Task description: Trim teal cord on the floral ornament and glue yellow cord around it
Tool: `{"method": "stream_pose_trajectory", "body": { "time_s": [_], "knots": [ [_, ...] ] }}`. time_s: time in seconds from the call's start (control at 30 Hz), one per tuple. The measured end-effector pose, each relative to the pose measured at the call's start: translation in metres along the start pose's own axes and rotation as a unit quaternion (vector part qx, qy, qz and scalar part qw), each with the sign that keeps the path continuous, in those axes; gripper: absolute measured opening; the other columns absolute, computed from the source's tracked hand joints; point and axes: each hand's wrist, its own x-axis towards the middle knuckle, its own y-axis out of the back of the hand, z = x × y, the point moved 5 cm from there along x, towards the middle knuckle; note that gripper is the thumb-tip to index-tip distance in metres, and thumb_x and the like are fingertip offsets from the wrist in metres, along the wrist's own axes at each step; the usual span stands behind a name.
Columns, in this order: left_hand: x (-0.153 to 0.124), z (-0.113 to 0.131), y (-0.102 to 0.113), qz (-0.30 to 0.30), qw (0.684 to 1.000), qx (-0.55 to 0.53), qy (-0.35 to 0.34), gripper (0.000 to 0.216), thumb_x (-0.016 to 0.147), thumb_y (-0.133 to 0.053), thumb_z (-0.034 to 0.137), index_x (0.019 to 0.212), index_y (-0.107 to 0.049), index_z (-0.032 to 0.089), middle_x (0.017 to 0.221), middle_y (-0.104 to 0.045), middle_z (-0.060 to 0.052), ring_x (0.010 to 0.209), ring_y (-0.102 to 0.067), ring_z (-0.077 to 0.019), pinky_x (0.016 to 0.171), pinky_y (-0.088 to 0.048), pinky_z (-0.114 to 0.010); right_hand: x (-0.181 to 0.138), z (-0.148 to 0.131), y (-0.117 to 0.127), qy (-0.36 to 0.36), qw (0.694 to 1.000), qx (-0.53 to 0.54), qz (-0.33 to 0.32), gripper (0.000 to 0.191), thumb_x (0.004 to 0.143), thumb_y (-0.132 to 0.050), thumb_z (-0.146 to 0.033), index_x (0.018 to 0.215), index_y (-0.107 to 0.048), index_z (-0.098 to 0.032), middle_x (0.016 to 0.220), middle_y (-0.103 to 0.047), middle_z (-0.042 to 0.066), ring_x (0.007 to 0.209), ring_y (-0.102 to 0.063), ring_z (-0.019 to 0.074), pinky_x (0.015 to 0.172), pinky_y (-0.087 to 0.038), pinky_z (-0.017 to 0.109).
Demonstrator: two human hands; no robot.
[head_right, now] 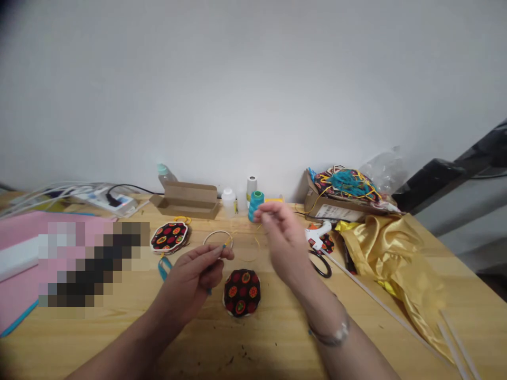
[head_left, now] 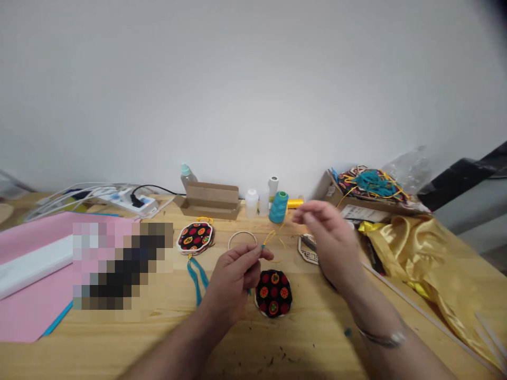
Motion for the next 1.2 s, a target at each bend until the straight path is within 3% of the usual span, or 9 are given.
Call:
{"method": "stream_pose_trajectory", "body": {
  "time_s": [0.17,0.27,0.37,0.5,0.63,0.77,0.9,1.03,1.2],
  "knots": [
    [-0.002,0.0,0.002,-0.001,1.0,-0.003,0.006,0.015,0.072,-0.063,0.025,0.067,-0.067,0.011,0.054,-0.05,0.002,0.041,-0.024,-0.0012,0.041,-0.016,-0.018,-0.007,0.015,-0.04,-0.028,0.98,0.059,-0.188,0.024,0.089,-0.042,-0.026,0.109,-0.055,-0.021,0.098,-0.063,0.005,0.094,-0.058,0.0141,0.087,-0.045,0.033],
    [-0.002,0.0,0.006,-0.006,1.0,-0.009,0.004,0.015,0.071,-0.064,0.024,0.066,-0.067,0.011,0.058,-0.054,0.0,0.041,-0.023,-0.0011,0.04,-0.016,-0.019,-0.012,0.012,-0.046,-0.027,0.955,-0.011,-0.294,0.024,0.09,-0.038,-0.026,0.094,-0.062,-0.02,0.081,-0.063,0.001,0.076,-0.058,0.0114,0.073,-0.046,0.026],
    [-0.001,0.002,0.01,-0.001,1.0,-0.008,0.001,0.015,0.071,-0.064,0.025,0.066,-0.067,0.01,0.054,-0.051,0.001,0.041,-0.022,-0.0012,0.041,-0.016,-0.019,-0.006,0.009,-0.036,-0.011,0.939,-0.098,-0.328,0.02,0.086,-0.047,-0.027,0.091,-0.064,-0.018,0.068,-0.059,-0.001,0.061,-0.051,0.0095,0.057,-0.042,0.022],
    [-0.001,0.006,0.012,0.011,1.0,-0.008,-0.013,0.016,0.07,-0.065,0.024,0.066,-0.067,0.009,0.061,-0.054,-0.002,0.043,-0.024,-0.0012,0.041,-0.017,-0.019,0.03,0.001,-0.019,0.076,0.934,-0.234,-0.258,0.018,0.08,-0.053,-0.019,0.092,-0.066,-0.018,0.068,-0.061,0.0,0.061,-0.051,0.0101,0.059,-0.04,0.024],
    [-0.007,0.011,0.014,0.022,0.999,-0.003,-0.025,0.016,0.072,-0.065,0.024,0.069,-0.069,0.009,0.065,-0.057,-0.003,0.045,-0.025,-0.0017,0.043,-0.018,-0.018,0.079,-0.013,-0.011,0.141,0.943,-0.251,-0.165,0.017,0.08,-0.05,-0.016,0.083,-0.067,-0.016,0.081,-0.067,0.004,0.074,-0.057,0.0133,0.07,-0.043,0.028],
    [-0.017,0.018,0.02,0.039,0.999,0.004,-0.03,0.017,0.07,-0.067,0.027,0.071,-0.069,0.01,0.066,-0.058,-0.004,0.046,-0.028,-0.0026,0.043,-0.019,-0.018,0.123,-0.016,0.001,0.101,0.977,-0.18,-0.047,0.015,0.078,-0.055,-0.021,0.08,-0.068,-0.014,0.077,-0.068,0.004,0.072,-0.058,0.0132,0.069,-0.044,0.028],
    [-0.023,0.02,0.029,0.052,0.998,0.016,-0.025,0.02,0.067,-0.07,0.029,0.071,-0.07,0.01,0.061,-0.056,-0.003,0.046,-0.028,-0.0035,0.043,-0.021,-0.019,0.148,-0.018,0.012,0.062,0.992,-0.107,0.027,0.014,0.075,-0.057,-0.022,0.076,-0.067,-0.012,0.062,-0.062,0.001,0.058,-0.054,0.0092,0.06,-0.043,0.025],
    [-0.026,0.015,0.04,0.058,0.998,0.009,-0.007,0.02,0.067,-0.07,0.03,0.073,-0.07,0.011,0.054,-0.051,0.0,0.047,-0.029,-0.0045,0.043,-0.022,-0.018,0.156,-0.029,0.02,0.017,0.998,-0.028,0.062,0.012,0.075,-0.059,-0.021,0.073,-0.064,-0.01,0.061,-0.06,0.001,0.045,-0.047,0.0047,0.045,-0.037,0.02],
    [-0.026,0.007,0.051,0.067,0.998,0.0,0.001,0.016,0.069,-0.069,0.027,0.075,-0.07,0.012,0.068,-0.06,-0.004,0.051,-0.033,-0.0055,0.045,-0.026,-0.018,0.158,-0.051,0.025,0.005,0.997,0.04,0.059,0.011,0.078,-0.057,-0.021,0.074,-0.06,-0.01,0.07,-0.062,0.003,0.052,-0.058,0.0062,0.045,-0.038,0.018]
  ]
}}
